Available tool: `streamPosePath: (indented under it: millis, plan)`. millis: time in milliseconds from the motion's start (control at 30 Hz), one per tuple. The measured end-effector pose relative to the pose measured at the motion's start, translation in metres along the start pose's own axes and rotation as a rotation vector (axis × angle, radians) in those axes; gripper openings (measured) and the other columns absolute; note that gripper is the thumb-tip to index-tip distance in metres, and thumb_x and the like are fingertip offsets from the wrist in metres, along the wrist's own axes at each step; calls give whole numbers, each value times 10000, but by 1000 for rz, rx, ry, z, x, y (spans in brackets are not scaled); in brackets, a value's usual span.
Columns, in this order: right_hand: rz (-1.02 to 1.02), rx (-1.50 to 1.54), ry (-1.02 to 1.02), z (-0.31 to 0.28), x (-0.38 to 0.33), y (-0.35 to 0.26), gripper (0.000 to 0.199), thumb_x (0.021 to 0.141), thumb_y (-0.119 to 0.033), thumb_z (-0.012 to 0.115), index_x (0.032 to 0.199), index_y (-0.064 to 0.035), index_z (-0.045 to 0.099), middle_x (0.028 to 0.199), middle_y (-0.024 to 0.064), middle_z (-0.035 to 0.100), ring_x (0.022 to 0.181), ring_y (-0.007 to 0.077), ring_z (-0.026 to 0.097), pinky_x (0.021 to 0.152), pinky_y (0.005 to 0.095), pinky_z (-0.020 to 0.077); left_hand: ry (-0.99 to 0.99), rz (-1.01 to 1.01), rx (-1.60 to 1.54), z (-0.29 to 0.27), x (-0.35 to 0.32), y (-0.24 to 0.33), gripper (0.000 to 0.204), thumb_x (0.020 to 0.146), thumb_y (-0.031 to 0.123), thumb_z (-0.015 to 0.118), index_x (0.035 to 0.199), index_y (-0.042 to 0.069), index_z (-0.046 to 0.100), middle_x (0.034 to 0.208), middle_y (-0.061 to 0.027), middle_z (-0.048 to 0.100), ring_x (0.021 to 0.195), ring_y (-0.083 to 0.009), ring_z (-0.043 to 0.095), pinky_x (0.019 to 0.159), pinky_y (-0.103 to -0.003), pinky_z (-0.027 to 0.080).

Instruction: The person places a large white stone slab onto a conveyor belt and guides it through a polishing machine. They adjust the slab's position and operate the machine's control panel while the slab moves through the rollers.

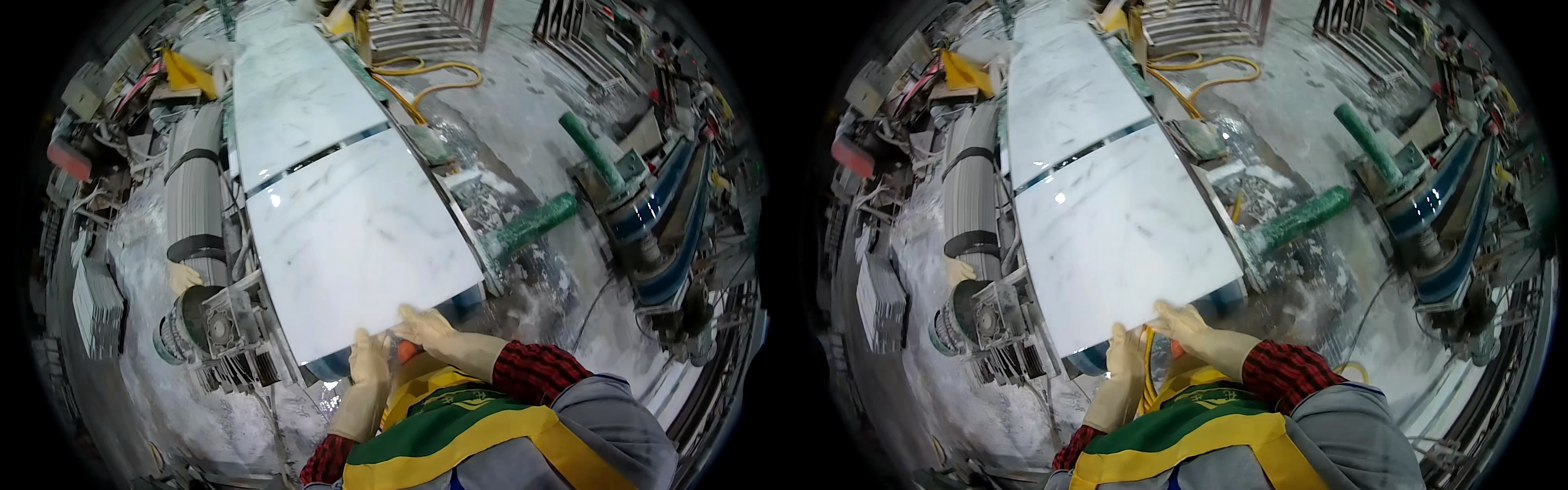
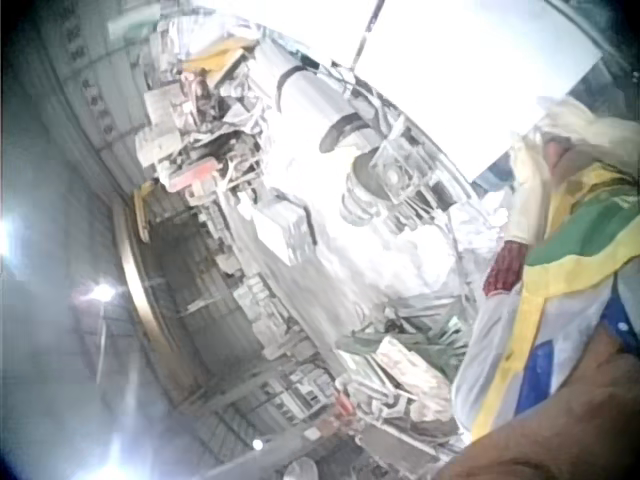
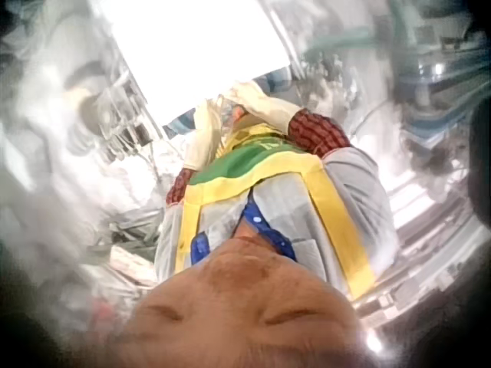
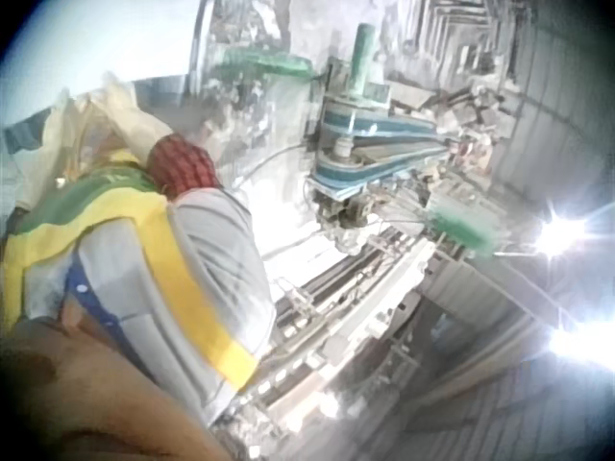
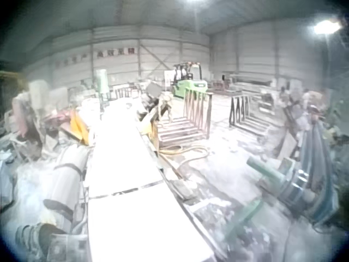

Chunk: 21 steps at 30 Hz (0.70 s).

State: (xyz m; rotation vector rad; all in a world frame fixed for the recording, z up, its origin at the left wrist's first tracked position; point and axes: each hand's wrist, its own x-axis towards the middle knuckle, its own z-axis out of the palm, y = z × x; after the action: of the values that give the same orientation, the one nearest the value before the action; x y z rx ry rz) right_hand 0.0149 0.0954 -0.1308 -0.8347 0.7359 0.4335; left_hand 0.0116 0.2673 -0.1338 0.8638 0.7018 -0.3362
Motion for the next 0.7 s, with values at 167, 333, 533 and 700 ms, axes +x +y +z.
streamPosePath:
  millis: [167,333,533,700]
  plan:
    - [144,-110,-143,-21,-35,4,448,1091,-299,685,1317,87,658,1262,173,732,1117,238,744,1000,328,607,-347,-90,309,-68,-18,1,438,1168,356,473,1375,-6,608,1304,-152,683,1219,-240,660,993,-362,544]
    - [-298,-930,-106,-72,-104,-74,219,1020,-238,635,948,-51,724,833,144,663,741,144,564,689,326,486,-492,20,1467,6,-67,92,406,1027,255,755,1302,-34,674,1215,-182,747,1103,-241,735,955,-394,581]
    - [-920,-1488,353,-91,-90,-119,575,938,-252,728,1395,51,551,1459,316,559,1381,510,508,1200,537,402,-1014,1287,1840,90,-21,103,741,777,354,898,1408,49,659,1410,-195,656,1300,-439,608,1165,-547,463]
    - [-1019,-1510,363,-96,-44,-98,767,927,-341,747,1529,67,503,1582,362,481,1469,520,454,1274,544,332,-975,1383,1885,82,7,80,726,775,371,897,1406,104,657,1469,-155,619,1369,-381,569,1203,-541,418]
